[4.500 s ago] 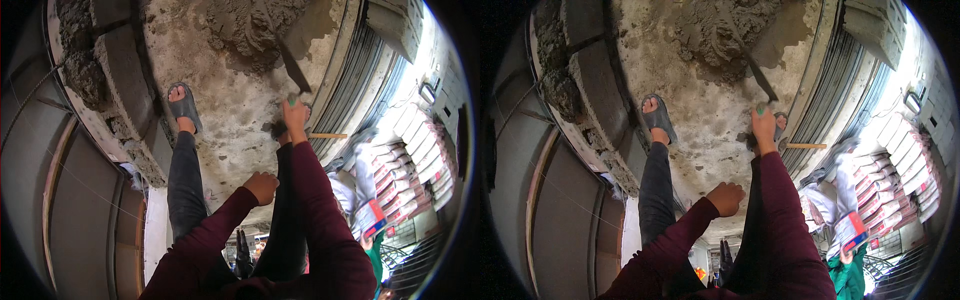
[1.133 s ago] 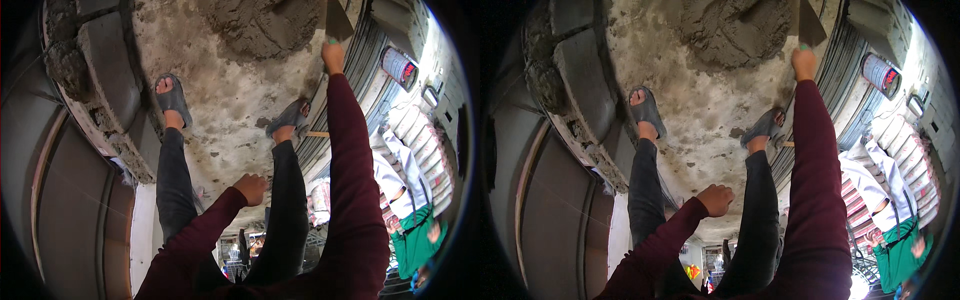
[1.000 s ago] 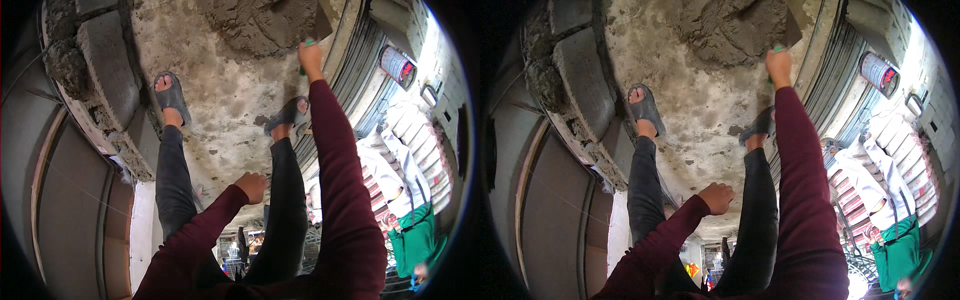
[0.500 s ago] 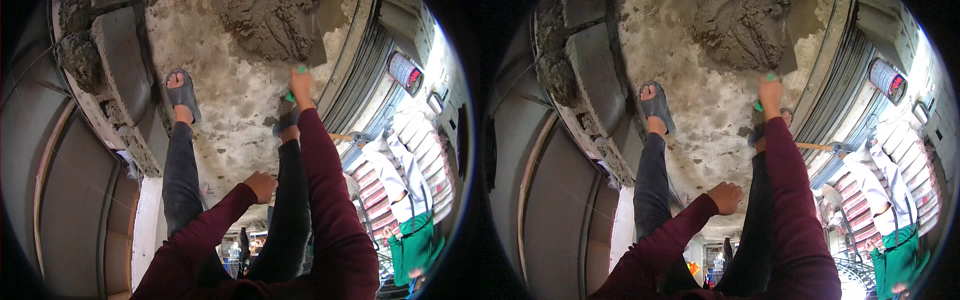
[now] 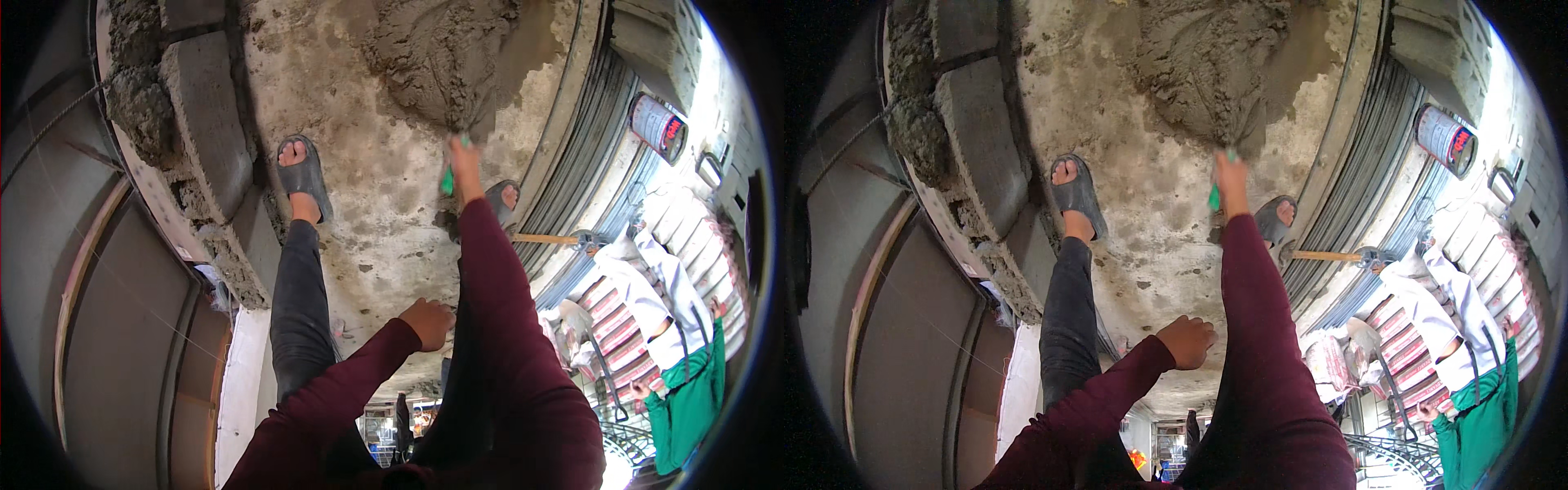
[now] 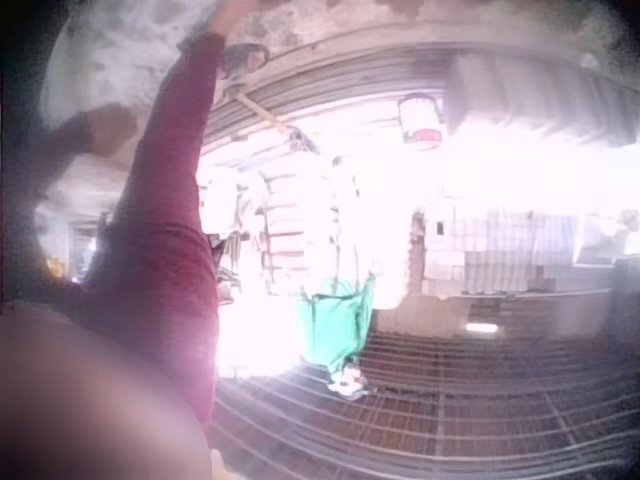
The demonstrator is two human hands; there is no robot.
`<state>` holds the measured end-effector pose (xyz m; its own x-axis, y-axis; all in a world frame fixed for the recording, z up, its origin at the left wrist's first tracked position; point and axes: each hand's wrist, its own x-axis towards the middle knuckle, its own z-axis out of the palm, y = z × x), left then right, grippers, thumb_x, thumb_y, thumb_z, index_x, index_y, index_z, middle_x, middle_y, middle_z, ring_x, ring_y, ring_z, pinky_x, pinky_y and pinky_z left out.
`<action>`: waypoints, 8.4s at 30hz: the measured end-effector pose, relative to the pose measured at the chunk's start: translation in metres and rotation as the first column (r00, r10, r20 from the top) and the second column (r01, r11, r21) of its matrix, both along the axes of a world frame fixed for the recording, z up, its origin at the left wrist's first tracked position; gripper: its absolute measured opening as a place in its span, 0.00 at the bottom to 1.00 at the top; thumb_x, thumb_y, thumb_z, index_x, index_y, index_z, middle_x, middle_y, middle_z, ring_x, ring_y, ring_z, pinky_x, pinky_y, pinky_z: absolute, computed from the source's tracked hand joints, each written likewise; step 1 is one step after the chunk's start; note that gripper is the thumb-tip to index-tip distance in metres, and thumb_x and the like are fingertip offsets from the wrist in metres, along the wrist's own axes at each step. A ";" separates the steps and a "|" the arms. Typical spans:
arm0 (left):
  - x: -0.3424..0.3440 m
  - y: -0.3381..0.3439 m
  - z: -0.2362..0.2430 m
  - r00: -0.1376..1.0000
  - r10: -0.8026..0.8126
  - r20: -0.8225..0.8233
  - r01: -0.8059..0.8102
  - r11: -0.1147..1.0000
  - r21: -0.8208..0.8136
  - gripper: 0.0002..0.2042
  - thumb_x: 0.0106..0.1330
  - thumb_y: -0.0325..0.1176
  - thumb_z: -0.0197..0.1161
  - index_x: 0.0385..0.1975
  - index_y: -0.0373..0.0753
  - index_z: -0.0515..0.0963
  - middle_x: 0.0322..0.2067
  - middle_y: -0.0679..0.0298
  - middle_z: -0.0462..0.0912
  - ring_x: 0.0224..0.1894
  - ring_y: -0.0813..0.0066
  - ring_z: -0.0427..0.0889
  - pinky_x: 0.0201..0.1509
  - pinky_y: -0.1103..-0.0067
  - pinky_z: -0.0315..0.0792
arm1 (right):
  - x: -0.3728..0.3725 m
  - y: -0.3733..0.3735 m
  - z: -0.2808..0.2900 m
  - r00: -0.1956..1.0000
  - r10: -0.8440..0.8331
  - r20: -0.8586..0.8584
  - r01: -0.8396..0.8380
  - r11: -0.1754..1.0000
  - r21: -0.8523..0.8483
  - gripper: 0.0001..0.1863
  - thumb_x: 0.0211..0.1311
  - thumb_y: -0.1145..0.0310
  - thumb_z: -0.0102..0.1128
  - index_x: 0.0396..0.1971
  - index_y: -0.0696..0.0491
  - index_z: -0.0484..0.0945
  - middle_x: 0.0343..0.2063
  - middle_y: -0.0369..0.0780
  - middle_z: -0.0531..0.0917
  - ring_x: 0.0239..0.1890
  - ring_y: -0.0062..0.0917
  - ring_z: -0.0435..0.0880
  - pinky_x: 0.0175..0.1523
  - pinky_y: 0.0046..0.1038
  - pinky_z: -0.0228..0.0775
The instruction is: The person uses a trowel to spread wet cement on a concrete floor and then places a hollow concrete block onto the prepared mortar bed. The person adjusts the block's position to align it with the existing structure.
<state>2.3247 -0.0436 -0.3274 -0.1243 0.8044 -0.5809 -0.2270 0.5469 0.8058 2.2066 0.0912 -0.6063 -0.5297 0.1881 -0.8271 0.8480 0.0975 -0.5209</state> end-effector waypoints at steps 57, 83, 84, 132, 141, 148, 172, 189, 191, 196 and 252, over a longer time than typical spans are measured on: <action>0.196 -0.125 0.120 0.837 0.478 0.264 -0.432 0.876 -0.215 0.17 0.60 0.39 0.51 0.47 0.42 0.74 0.49 0.51 0.76 0.52 0.55 0.75 0.53 0.66 0.69 | 0.247 -0.469 0.333 0.936 0.332 -0.115 -0.300 0.926 0.230 0.17 0.61 0.64 0.53 0.40 0.65 0.68 0.37 0.55 0.76 0.42 0.49 0.76 0.46 0.42 0.64; 0.110 -0.016 0.086 0.871 0.317 0.375 -0.277 0.948 -0.158 0.06 0.51 0.27 0.52 0.29 0.36 0.71 0.34 0.54 0.75 0.42 0.55 0.74 0.47 0.64 0.67 | -0.107 -0.120 0.008 0.847 -0.530 0.040 0.511 0.789 -0.341 0.11 0.64 0.64 0.50 0.39 0.57 0.70 0.19 0.35 0.68 0.18 0.21 0.66 0.24 0.26 0.62; 0.108 -0.016 0.086 0.870 0.316 0.379 -0.277 0.948 -0.155 0.06 0.51 0.27 0.52 0.29 0.36 0.71 0.34 0.54 0.75 0.42 0.55 0.74 0.47 0.63 0.67 | -0.107 -0.108 0.006 0.858 -0.513 0.003 0.483 0.805 -0.344 0.12 0.63 0.64 0.51 0.40 0.57 0.71 0.19 0.35 0.68 0.18 0.21 0.66 0.23 0.26 0.61; 0.081 -0.012 0.092 0.383 0.908 0.168 -0.916 0.397 -0.061 0.14 0.54 0.28 0.47 0.39 0.36 0.76 0.46 0.52 0.77 0.51 0.57 0.76 0.52 0.66 0.69 | -0.051 -0.521 0.279 -0.957 0.160 0.241 0.059 -0.709 0.703 0.16 0.56 0.58 0.58 0.40 0.52 0.73 0.29 0.46 0.81 0.34 0.42 0.81 0.38 0.41 0.74; 0.082 -0.018 0.090 0.386 0.900 0.202 -0.914 0.403 -0.051 0.12 0.54 0.28 0.49 0.36 0.36 0.76 0.43 0.53 0.79 0.48 0.57 0.77 0.50 0.66 0.70 | -0.100 -0.477 0.291 -0.967 0.257 -0.004 -0.140 -0.515 0.846 0.15 0.58 0.58 0.58 0.38 0.53 0.73 0.33 0.43 0.80 0.33 0.40 0.81 0.36 0.37 0.74; 0.079 -0.024 0.088 0.362 0.919 0.156 -0.926 0.373 -0.049 0.10 0.53 0.28 0.49 0.33 0.37 0.76 0.40 0.54 0.79 0.47 0.57 0.78 0.49 0.66 0.70 | -0.109 -0.466 0.320 -0.963 0.263 -0.065 -0.185 -0.462 0.867 0.17 0.57 0.55 0.60 0.35 0.54 0.76 0.30 0.41 0.79 0.32 0.38 0.80 0.35 0.35 0.74; 0.087 -0.046 0.090 0.405 0.888 0.218 -0.909 0.417 -0.010 0.12 0.55 0.29 0.47 0.36 0.35 0.76 0.44 0.51 0.78 0.49 0.55 0.77 0.50 0.64 0.70 | -0.068 -0.501 0.367 -0.865 0.493 0.094 -0.376 -0.762 0.527 0.16 0.62 0.67 0.47 0.45 0.61 0.71 0.29 0.54 0.80 0.33 0.48 0.81 0.37 0.44 0.74; 0.099 -0.024 0.087 0.389 0.893 0.227 -0.912 0.408 -0.043 0.09 0.52 0.29 0.49 0.30 0.38 0.75 0.38 0.52 0.79 0.44 0.54 0.78 0.46 0.62 0.70 | 0.029 -0.358 0.346 -0.413 0.794 -0.446 -0.911 -0.346 0.225 0.14 0.56 0.69 0.57 0.36 0.63 0.69 0.20 0.54 0.74 0.25 0.52 0.75 0.29 0.38 0.66; 0.097 -0.019 0.086 0.410 0.883 0.230 -0.904 0.426 -0.023 0.08 0.52 0.29 0.49 0.29 0.39 0.74 0.36 0.52 0.79 0.43 0.53 0.78 0.45 0.62 0.70 | 0.019 -0.321 0.318 -0.297 0.886 -0.355 -0.943 -0.213 0.258 0.11 0.56 0.69 0.56 0.31 0.62 0.68 0.18 0.53 0.73 0.22 0.50 0.72 0.28 0.37 0.65; 0.113 0.012 0.074 0.492 0.836 0.243 -0.858 0.513 -0.026 0.11 0.51 0.30 0.51 0.33 0.36 0.76 0.39 0.51 0.79 0.45 0.52 0.78 0.47 0.62 0.71 | 0.039 -0.283 0.229 0.430 0.871 -0.239 -0.879 0.464 0.112 0.10 0.58 0.68 0.55 0.22 0.56 0.67 0.14 0.35 0.69 0.16 0.19 0.66 0.22 0.26 0.59; 0.105 0.098 0.001 0.915 0.348 0.204 -0.339 0.938 -0.077 0.05 0.56 0.30 0.51 0.27 0.38 0.72 0.32 0.55 0.74 0.40 0.54 0.75 0.42 0.61 0.70 | -0.134 0.117 0.014 0.529 0.845 0.081 -0.604 0.308 0.735 0.17 0.54 0.60 0.56 0.28 0.62 0.78 0.26 0.56 0.79 0.31 0.52 0.78 0.36 0.46 0.70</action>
